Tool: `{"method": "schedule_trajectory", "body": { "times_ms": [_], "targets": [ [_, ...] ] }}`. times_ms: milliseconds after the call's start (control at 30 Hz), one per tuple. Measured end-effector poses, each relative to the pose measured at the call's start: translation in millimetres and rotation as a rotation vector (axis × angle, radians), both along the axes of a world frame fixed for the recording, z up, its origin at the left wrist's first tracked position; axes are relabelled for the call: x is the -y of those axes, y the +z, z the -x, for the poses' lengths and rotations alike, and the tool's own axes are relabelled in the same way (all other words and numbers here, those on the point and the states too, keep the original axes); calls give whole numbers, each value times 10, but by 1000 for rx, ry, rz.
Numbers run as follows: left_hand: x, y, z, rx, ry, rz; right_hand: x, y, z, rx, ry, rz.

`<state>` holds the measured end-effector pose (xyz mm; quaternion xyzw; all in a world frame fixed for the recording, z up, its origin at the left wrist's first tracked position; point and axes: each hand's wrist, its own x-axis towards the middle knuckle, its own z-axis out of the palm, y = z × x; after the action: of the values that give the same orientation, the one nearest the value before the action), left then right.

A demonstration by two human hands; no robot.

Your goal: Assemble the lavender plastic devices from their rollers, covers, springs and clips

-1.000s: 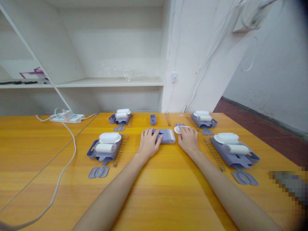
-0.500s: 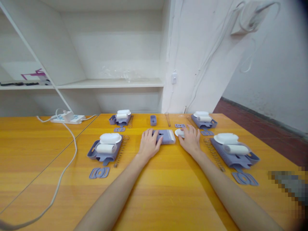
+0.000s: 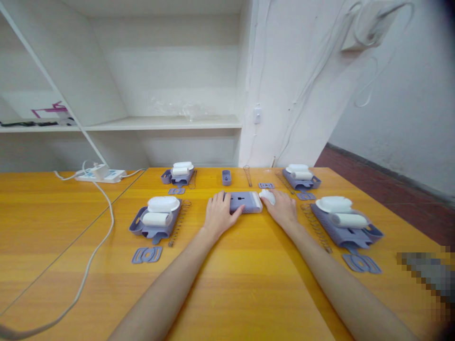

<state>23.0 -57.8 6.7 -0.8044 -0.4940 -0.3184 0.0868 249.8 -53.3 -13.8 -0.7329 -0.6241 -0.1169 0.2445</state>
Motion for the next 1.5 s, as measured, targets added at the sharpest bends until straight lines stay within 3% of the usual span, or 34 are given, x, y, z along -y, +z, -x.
{"method": "schedule_trajectory", "body": {
  "times_ms": [167, 300, 433, 700, 933, 1167, 1367, 1500],
  "targets": [
    [4, 0, -10, -9, 10, 0, 16, 2, 30, 53, -23, -26],
    [-27, -27, -4, 7, -10, 19, 24, 35, -2, -25, -45, -168],
    [-61, -52, 5, 48, -83, 51, 70, 111, 52, -69, 140, -292],
    [-59, -36, 6, 73, -157, 90, 167, 206, 276, -8, 440, -181],
    [-59, -32, 11, 92, -173, 104, 183, 195, 331, -60, 521, -149],
    [-77, -38, 15, 132, -213, 118, 93, 85, 354, -309, 586, -306],
    [-80, -49, 9, 136, -218, 115, 79, 61, 318, -164, 537, -269],
    [-84, -63, 10, 151, -226, 108, 83, 59, 310, -218, 551, -279]
  ]
}}
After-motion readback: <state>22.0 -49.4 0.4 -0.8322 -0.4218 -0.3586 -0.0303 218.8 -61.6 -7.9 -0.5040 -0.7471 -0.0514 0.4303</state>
